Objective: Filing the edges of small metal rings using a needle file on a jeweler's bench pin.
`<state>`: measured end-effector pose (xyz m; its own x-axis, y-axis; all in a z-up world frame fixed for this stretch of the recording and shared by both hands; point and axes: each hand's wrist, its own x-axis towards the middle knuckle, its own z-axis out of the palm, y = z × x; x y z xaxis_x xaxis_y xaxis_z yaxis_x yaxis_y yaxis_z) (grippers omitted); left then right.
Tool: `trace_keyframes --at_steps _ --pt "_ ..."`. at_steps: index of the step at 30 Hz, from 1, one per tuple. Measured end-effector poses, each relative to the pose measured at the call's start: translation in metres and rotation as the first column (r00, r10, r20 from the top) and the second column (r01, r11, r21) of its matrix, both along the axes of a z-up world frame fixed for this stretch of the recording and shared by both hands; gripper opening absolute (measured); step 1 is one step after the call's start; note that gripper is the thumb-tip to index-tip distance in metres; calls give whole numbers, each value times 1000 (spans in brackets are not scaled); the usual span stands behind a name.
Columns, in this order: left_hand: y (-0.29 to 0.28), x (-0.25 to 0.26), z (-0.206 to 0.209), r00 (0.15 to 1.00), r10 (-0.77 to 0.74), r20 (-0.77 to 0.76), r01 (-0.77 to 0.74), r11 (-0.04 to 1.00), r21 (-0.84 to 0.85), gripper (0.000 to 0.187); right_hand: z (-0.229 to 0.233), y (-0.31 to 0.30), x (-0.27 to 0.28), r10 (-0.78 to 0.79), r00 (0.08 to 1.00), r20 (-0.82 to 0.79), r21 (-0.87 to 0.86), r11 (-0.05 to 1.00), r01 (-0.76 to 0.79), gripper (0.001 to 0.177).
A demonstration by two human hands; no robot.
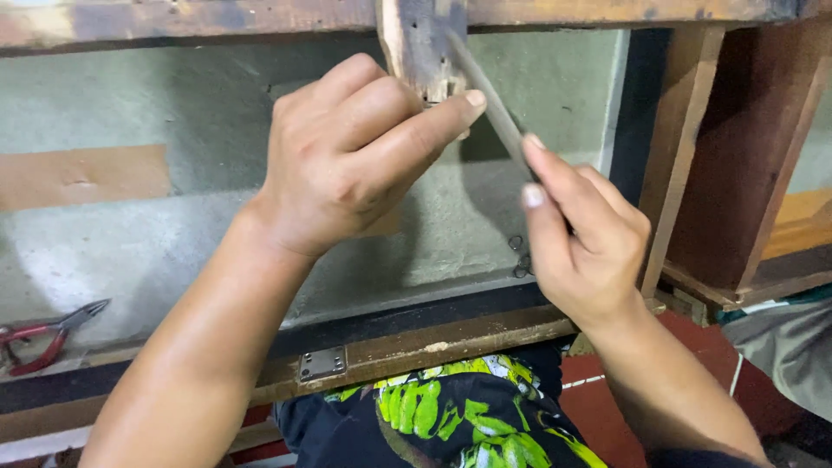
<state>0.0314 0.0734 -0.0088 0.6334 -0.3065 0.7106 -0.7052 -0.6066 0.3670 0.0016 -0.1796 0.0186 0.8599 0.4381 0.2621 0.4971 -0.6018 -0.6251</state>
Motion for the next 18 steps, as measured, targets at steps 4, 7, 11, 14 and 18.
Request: trace_keyframes --at_steps 4,7,11,14,18 --pt "-7 -2 -1 999 11 -33 -14 996 -87 11 -2 -9 -17 -156 987 -48 -4 988 156 33" --pt "-11 -4 -1 1000 21 -13 -22 995 -97 11 -5 -3 -16 -242 936 -256 116 954 278 39" --pt "-13 -4 3 999 17 -32 -21 991 -132 10 -8 24 1 -70 825 -561 394 853 341 31" --pt "-17 -2 -2 995 102 -10 -103 983 -150 7 -17 40 14 41 818 -573 497 811 308 26" --pt "-21 -2 -7 982 190 -2 -184 949 -256 7 -11 43 16 -1 821 -570 523 770 365 21"
